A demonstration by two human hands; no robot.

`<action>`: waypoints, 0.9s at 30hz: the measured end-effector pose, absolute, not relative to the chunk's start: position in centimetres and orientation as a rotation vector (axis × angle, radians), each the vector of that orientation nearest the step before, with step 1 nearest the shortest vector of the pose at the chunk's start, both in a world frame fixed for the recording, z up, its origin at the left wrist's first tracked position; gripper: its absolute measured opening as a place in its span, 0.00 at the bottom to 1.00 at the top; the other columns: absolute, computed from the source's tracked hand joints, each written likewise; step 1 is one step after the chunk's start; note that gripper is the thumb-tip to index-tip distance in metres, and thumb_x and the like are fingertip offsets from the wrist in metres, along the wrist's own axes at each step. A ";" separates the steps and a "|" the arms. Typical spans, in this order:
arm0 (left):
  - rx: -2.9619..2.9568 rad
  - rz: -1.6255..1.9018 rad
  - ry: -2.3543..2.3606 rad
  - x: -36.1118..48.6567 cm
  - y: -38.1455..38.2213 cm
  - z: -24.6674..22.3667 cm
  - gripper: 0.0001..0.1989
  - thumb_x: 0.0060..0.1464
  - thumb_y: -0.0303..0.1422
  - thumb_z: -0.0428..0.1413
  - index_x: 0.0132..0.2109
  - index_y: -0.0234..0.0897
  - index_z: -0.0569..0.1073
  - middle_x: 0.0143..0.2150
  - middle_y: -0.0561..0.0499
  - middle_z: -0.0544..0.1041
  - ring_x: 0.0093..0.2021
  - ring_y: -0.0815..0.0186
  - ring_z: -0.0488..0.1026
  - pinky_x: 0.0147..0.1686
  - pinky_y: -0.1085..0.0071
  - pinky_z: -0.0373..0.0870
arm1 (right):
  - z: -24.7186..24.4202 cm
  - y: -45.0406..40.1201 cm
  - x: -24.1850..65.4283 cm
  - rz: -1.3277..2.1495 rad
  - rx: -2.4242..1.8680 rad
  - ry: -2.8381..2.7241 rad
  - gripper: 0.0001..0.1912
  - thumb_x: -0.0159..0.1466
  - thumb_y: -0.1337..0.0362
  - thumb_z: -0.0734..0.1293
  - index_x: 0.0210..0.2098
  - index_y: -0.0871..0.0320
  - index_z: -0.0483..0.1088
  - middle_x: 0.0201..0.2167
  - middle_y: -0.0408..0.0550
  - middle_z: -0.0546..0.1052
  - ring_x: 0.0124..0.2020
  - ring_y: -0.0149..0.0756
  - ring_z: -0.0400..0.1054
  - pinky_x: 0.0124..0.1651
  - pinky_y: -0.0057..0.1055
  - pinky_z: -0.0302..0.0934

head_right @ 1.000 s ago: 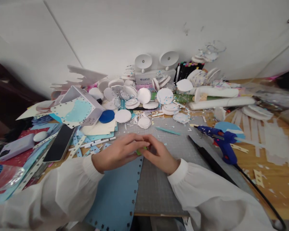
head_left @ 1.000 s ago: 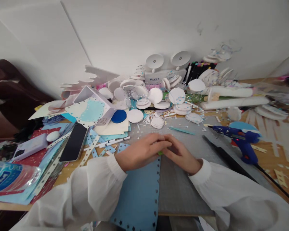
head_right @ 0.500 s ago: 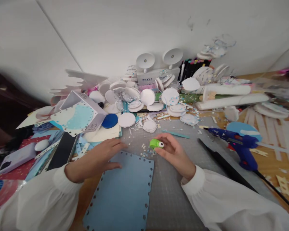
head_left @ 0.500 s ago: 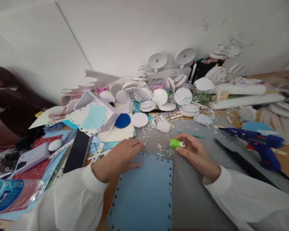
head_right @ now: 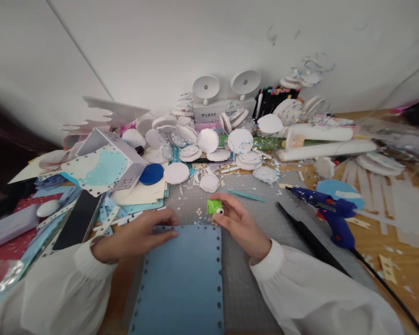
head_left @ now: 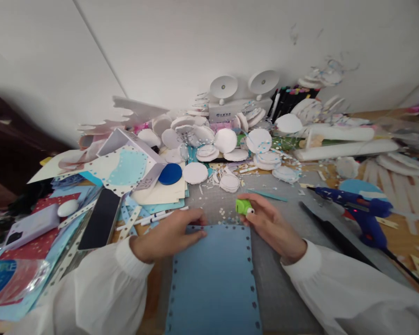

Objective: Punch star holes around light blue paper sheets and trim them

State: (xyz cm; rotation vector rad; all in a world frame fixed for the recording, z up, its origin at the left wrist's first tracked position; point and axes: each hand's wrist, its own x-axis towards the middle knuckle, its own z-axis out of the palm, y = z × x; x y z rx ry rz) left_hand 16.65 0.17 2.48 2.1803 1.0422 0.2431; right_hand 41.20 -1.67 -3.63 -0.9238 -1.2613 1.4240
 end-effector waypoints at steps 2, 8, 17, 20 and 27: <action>2.114 0.302 1.035 17.2 -0.3 2.4 0.05 0.54 0.29 0.53 0.39 0.37 0.72 0.36 0.52 0.76 0.36 0.66 0.72 0.38 0.73 0.67 | -3.3 -1.8 41.3 1.487 -0.867 -1.243 0.18 0.61 0.55 0.66 0.49 0.50 0.66 0.35 0.46 0.68 0.34 0.34 0.67 0.38 0.33 0.66; 2.015 0.403 1.037 18.4 -0.9 1.6 0.09 0.56 0.33 0.53 0.38 0.37 0.77 0.36 0.53 0.80 0.34 0.67 0.75 0.33 0.76 0.68 | -2.1 -2.5 42.0 1.468 -0.944 -1.370 0.23 0.56 0.55 0.71 0.49 0.51 0.66 0.39 0.48 0.72 0.38 0.37 0.71 0.42 0.35 0.68; 2.036 0.557 0.973 19.2 -1.7 -0.3 0.08 0.57 0.30 0.53 0.38 0.36 0.77 0.34 0.52 0.81 0.31 0.68 0.76 0.31 0.77 0.68 | -2.5 -2.6 41.5 1.149 -1.035 -1.850 0.20 0.54 0.58 0.72 0.45 0.52 0.69 0.41 0.48 0.75 0.41 0.39 0.69 0.45 0.35 0.66; 2.065 0.583 0.952 19.1 -2.0 -1.0 0.08 0.57 0.29 0.52 0.37 0.35 0.77 0.32 0.50 0.80 0.30 0.68 0.75 0.30 0.76 0.67 | -2.7 -2.6 41.3 1.103 -0.982 -1.948 0.19 0.56 0.60 0.72 0.46 0.52 0.68 0.41 0.48 0.74 0.42 0.39 0.69 0.44 0.33 0.65; 2.205 0.595 0.883 18.9 -2.2 -1.5 0.08 0.58 0.27 0.50 0.38 0.35 0.74 0.30 0.49 0.79 0.29 0.67 0.75 0.29 0.75 0.66 | -3.0 -2.6 41.3 1.111 -1.010 -2.089 0.22 0.57 0.61 0.71 0.49 0.51 0.66 0.42 0.48 0.74 0.44 0.40 0.69 0.46 0.35 0.64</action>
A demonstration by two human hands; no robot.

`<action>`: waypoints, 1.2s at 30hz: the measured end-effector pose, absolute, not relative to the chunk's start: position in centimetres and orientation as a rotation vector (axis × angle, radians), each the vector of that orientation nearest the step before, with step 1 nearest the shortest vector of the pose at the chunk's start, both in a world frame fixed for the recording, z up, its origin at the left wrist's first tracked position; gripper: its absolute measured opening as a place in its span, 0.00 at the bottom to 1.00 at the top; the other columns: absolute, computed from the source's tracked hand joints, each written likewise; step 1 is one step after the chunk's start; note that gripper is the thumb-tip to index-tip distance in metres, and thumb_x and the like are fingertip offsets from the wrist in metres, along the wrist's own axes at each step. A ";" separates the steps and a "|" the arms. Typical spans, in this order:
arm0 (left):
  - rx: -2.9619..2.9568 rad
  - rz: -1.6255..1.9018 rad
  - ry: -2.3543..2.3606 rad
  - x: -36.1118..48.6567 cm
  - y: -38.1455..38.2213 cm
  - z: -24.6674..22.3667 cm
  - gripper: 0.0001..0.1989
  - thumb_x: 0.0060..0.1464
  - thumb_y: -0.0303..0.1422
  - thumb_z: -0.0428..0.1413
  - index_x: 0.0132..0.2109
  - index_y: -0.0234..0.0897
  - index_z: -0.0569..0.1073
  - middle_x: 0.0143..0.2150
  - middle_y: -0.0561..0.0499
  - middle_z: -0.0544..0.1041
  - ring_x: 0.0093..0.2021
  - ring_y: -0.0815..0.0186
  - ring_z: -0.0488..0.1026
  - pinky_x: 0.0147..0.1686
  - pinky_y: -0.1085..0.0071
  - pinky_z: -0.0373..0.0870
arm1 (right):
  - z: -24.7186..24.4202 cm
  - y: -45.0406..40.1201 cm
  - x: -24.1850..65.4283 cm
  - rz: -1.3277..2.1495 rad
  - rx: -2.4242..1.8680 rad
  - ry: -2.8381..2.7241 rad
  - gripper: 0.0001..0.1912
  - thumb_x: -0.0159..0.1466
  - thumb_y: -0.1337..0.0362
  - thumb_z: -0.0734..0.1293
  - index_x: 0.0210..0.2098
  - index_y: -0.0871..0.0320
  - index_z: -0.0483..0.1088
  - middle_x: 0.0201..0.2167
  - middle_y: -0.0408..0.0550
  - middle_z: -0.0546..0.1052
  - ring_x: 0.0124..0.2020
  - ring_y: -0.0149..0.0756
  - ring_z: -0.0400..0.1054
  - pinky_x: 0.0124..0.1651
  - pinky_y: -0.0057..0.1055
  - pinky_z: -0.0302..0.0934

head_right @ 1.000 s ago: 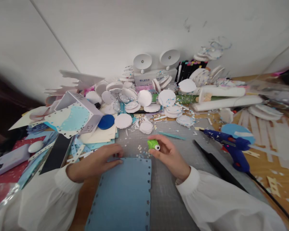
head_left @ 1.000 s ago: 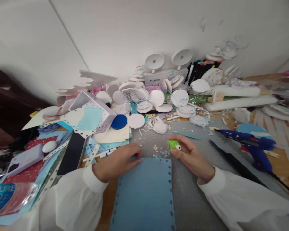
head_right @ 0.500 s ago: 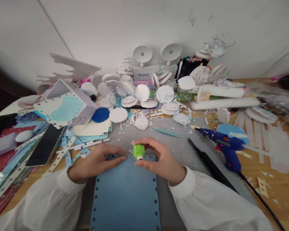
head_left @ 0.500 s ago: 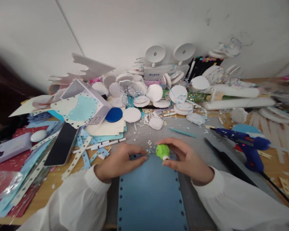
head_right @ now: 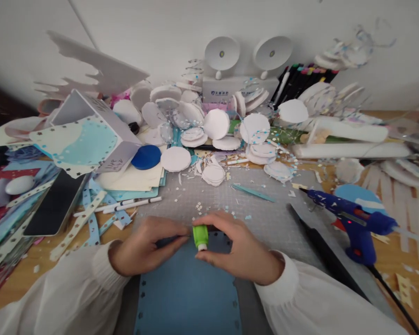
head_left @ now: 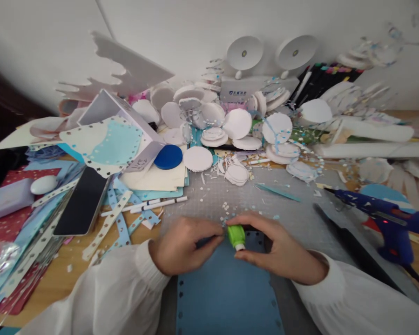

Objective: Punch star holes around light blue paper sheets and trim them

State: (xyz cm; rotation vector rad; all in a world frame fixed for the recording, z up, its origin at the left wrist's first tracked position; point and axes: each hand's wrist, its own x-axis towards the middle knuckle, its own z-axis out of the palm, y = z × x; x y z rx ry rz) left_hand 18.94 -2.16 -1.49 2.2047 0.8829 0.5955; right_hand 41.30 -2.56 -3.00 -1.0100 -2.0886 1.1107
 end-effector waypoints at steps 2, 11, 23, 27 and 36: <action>2.208 0.613 0.884 18.9 -2.2 -1.5 0.08 0.58 0.27 0.50 0.38 0.35 0.74 0.31 0.48 0.79 0.30 0.66 0.75 0.30 0.74 0.66 | -2.9 -2.6 41.3 1.121 -1.027 -2.112 0.22 0.56 0.62 0.72 0.50 0.52 0.66 0.42 0.48 0.75 0.43 0.40 0.69 0.45 0.35 0.64; 2.406 0.712 0.730 19.1 -2.1 -1.4 0.08 0.59 0.25 0.48 0.40 0.33 0.72 0.30 0.48 0.78 0.28 0.67 0.74 0.28 0.73 0.65 | -2.6 -2.7 41.4 1.008 -0.991 -2.248 0.18 0.57 0.61 0.71 0.46 0.54 0.68 0.40 0.50 0.74 0.44 0.42 0.67 0.49 0.41 0.59; 2.624 0.670 0.736 19.0 -2.1 -2.0 0.08 0.59 0.25 0.47 0.39 0.33 0.71 0.26 0.51 0.74 0.25 0.67 0.70 0.25 0.70 0.61 | -2.8 -2.9 41.3 0.943 -1.009 -2.323 0.18 0.58 0.65 0.70 0.46 0.55 0.65 0.43 0.48 0.72 0.46 0.43 0.64 0.52 0.43 0.53; 2.634 0.665 0.733 19.0 -2.2 -2.1 0.08 0.58 0.24 0.47 0.40 0.34 0.71 0.27 0.51 0.75 0.26 0.67 0.71 0.26 0.70 0.62 | -2.8 -3.1 41.2 0.920 -1.003 -2.337 0.15 0.58 0.66 0.69 0.44 0.55 0.66 0.40 0.49 0.71 0.43 0.43 0.62 0.48 0.42 0.54; 2.716 0.457 0.848 19.4 -2.0 -0.5 0.08 0.59 0.30 0.48 0.36 0.37 0.71 0.29 0.52 0.74 0.29 0.66 0.70 0.28 0.68 0.59 | -2.7 -3.2 40.6 0.754 -1.015 -2.290 0.10 0.59 0.67 0.68 0.40 0.58 0.67 0.34 0.49 0.71 0.38 0.43 0.62 0.42 0.41 0.52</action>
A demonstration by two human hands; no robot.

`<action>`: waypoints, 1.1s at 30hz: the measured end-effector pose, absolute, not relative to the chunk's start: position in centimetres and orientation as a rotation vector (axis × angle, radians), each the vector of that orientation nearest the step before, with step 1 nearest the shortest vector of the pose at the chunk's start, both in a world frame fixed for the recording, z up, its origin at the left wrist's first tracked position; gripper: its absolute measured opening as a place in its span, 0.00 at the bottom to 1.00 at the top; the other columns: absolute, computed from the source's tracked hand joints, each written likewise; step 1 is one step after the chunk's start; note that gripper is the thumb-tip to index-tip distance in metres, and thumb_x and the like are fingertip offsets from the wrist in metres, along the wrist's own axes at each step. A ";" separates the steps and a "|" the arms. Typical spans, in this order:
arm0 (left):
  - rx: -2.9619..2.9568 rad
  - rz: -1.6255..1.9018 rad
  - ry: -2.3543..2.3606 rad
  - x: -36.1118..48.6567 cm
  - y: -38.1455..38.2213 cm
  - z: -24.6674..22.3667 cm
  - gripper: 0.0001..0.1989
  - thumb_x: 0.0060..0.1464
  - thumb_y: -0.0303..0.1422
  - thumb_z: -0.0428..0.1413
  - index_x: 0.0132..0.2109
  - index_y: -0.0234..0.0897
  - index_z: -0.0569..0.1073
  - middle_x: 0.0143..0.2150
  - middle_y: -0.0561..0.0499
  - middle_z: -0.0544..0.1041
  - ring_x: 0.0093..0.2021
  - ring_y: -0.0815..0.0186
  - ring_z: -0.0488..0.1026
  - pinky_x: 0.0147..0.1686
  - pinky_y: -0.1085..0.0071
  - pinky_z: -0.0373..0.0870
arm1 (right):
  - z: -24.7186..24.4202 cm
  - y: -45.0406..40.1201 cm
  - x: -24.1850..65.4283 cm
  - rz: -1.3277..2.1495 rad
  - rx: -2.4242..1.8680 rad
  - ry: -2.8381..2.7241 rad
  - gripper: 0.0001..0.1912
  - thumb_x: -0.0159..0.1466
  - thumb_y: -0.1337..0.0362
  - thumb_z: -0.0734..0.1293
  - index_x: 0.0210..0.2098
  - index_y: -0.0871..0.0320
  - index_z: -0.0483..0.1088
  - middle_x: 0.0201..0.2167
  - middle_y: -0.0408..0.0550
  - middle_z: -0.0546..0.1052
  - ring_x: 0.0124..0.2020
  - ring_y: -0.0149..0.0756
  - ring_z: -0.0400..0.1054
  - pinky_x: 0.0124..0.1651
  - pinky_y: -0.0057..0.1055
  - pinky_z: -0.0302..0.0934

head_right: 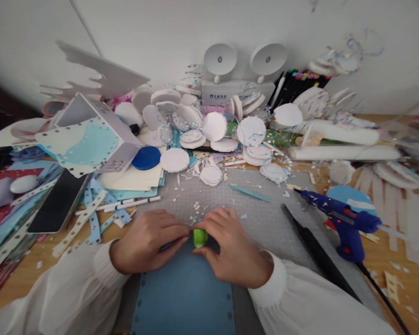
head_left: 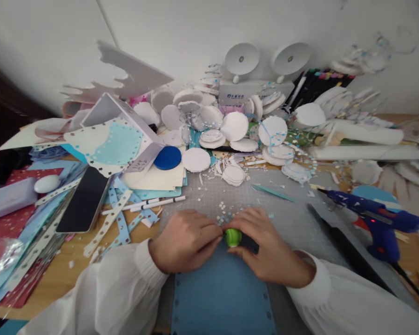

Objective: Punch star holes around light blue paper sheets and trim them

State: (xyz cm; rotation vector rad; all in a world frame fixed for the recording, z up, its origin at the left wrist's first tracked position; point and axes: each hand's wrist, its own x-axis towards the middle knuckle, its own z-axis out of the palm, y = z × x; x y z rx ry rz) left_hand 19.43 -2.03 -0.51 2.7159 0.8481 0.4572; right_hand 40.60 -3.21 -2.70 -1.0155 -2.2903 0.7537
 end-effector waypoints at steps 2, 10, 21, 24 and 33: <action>2.740 0.304 0.969 20.0 -2.3 0.8 0.10 0.56 0.39 0.51 0.36 0.38 0.70 0.32 0.51 0.74 0.32 0.63 0.70 0.30 0.66 0.59 | -2.7 -3.2 40.6 0.725 -1.027 -2.280 0.10 0.58 0.68 0.68 0.39 0.59 0.67 0.33 0.49 0.71 0.38 0.43 0.62 0.42 0.41 0.52; 2.963 0.041 1.085 22.8 -2.6 2.6 0.26 0.43 0.53 0.60 0.34 0.32 0.71 0.31 0.47 0.74 0.34 0.57 0.70 0.37 0.61 0.61 | -2.7 -3.5 40.2 0.675 -1.016 -2.331 0.06 0.58 0.68 0.67 0.32 0.59 0.64 0.32 0.48 0.69 0.36 0.42 0.59 0.41 0.41 0.52; 2.823 -0.037 1.016 23.8 -1.3 2.8 0.17 0.43 0.46 0.57 0.25 0.34 0.72 0.23 0.48 0.76 0.26 0.60 0.73 0.40 0.60 0.61 | -2.3 -3.8 40.7 0.618 -0.939 -2.344 0.05 0.56 0.68 0.65 0.32 0.58 0.63 0.31 0.49 0.68 0.36 0.43 0.60 0.43 0.45 0.54; 2.794 -0.056 0.993 23.9 -1.5 2.8 0.16 0.42 0.45 0.57 0.24 0.35 0.72 0.22 0.48 0.75 0.26 0.60 0.74 0.40 0.60 0.62 | -2.2 -4.0 40.6 0.599 -0.919 -2.360 0.06 0.55 0.69 0.64 0.32 0.57 0.63 0.31 0.48 0.68 0.37 0.44 0.61 0.48 0.48 0.53; 2.784 -0.070 0.943 24.0 -1.5 2.2 0.13 0.43 0.42 0.58 0.25 0.34 0.72 0.23 0.47 0.76 0.28 0.59 0.75 0.40 0.60 0.62 | -3.1 -4.2 40.5 0.483 -0.875 -2.360 0.08 0.52 0.72 0.63 0.31 0.56 0.62 0.29 0.47 0.68 0.35 0.42 0.62 0.56 0.53 0.49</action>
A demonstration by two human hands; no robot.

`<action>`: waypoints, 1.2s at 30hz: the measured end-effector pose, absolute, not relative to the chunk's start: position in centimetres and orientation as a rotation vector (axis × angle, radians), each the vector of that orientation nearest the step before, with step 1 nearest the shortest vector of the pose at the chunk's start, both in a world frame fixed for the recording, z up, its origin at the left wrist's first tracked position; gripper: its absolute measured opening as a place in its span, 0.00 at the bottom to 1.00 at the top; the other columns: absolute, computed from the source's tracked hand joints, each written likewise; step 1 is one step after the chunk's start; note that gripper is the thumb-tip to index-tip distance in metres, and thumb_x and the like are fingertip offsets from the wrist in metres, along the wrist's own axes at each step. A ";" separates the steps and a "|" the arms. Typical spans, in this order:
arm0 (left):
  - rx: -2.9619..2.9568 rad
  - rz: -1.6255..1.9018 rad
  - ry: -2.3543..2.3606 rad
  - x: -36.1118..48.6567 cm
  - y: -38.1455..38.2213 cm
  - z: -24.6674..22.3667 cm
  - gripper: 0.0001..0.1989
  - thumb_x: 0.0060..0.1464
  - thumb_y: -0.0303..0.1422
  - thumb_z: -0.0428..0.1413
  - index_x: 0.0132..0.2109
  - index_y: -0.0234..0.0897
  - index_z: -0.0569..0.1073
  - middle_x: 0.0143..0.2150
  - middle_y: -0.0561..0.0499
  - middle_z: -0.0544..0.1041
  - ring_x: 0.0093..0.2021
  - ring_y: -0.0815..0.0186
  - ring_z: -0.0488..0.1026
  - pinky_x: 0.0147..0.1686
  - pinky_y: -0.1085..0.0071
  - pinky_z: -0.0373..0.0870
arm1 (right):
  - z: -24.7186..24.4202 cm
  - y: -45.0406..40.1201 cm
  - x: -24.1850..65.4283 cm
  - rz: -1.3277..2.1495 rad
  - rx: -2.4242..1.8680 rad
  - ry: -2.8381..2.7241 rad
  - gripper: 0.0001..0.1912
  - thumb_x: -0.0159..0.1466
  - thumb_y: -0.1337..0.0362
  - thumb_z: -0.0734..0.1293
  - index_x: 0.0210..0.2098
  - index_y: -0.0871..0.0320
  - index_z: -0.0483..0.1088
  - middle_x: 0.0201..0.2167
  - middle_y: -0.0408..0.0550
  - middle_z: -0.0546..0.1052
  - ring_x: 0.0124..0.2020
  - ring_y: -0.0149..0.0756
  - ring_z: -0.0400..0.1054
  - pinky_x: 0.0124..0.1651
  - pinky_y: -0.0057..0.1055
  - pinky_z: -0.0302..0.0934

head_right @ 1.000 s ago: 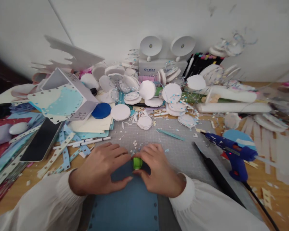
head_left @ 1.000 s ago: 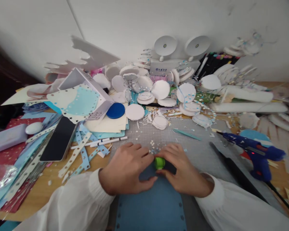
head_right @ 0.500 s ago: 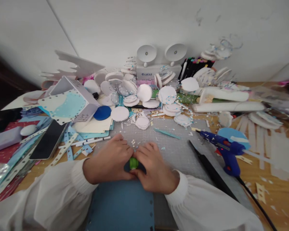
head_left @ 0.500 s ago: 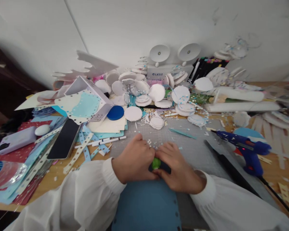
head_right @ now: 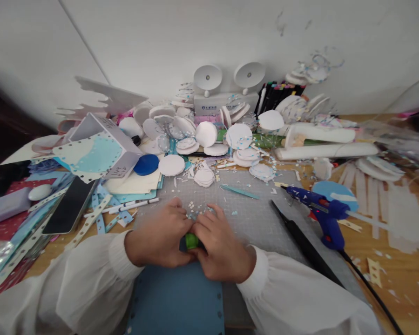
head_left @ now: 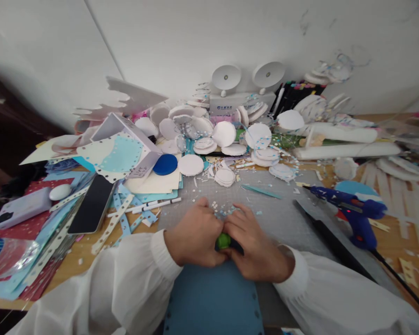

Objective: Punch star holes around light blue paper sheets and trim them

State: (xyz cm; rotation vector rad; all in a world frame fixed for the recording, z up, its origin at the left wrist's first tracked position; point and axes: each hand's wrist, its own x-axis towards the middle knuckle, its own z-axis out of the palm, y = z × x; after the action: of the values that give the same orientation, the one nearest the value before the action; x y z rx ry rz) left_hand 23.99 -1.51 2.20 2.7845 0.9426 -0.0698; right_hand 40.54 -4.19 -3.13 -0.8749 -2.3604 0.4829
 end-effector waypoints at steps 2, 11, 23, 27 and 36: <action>2.793 -0.088 0.969 24.0 -1.4 2.2 0.14 0.44 0.42 0.58 0.25 0.34 0.73 0.24 0.46 0.77 0.28 0.58 0.75 0.40 0.59 0.62 | -3.2 -3.9 40.5 0.503 -0.868 -2.370 0.07 0.53 0.72 0.64 0.31 0.56 0.62 0.28 0.46 0.68 0.35 0.41 0.63 0.56 0.52 0.49; 2.756 -0.157 1.077 22.3 -0.9 2.8 0.23 0.45 0.49 0.61 0.37 0.33 0.72 0.32 0.47 0.78 0.35 0.54 0.77 0.40 0.60 0.66 | -3.4 -2.7 40.8 0.615 -0.924 -2.270 0.15 0.58 0.61 0.69 0.43 0.57 0.66 0.37 0.51 0.73 0.41 0.43 0.65 0.51 0.48 0.55; 2.694 -0.239 1.059 19.6 -2.4 3.5 0.02 0.54 0.30 0.57 0.35 0.37 0.70 0.32 0.51 0.78 0.35 0.59 0.75 0.36 0.66 0.68 | -3.8 -1.8 41.3 1.027 -1.174 -1.616 0.18 0.65 0.53 0.60 0.50 0.55 0.65 0.41 0.50 0.75 0.43 0.40 0.70 0.47 0.38 0.63; 2.662 -0.242 1.004 19.5 -3.0 3.8 0.02 0.55 0.29 0.56 0.35 0.37 0.70 0.34 0.50 0.78 0.36 0.60 0.75 0.37 0.66 0.67 | -3.9 -1.7 41.2 1.114 -1.140 -1.490 0.17 0.65 0.53 0.61 0.48 0.55 0.63 0.39 0.49 0.77 0.42 0.39 0.71 0.46 0.36 0.64; 2.664 -0.145 0.892 19.0 -4.3 4.3 0.06 0.58 0.25 0.51 0.32 0.37 0.69 0.32 0.53 0.75 0.34 0.64 0.72 0.34 0.68 0.63 | -4.0 -1.6 41.4 0.924 -1.142 -1.623 0.16 0.68 0.53 0.56 0.47 0.55 0.65 0.44 0.50 0.75 0.50 0.41 0.67 0.53 0.39 0.59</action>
State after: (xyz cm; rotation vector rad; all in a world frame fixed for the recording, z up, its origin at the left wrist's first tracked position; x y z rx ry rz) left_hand 19.04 -4.31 4.28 2.6636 0.8919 -0.1454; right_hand 41.43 -1.59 -4.01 -1.1415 -1.6226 0.9237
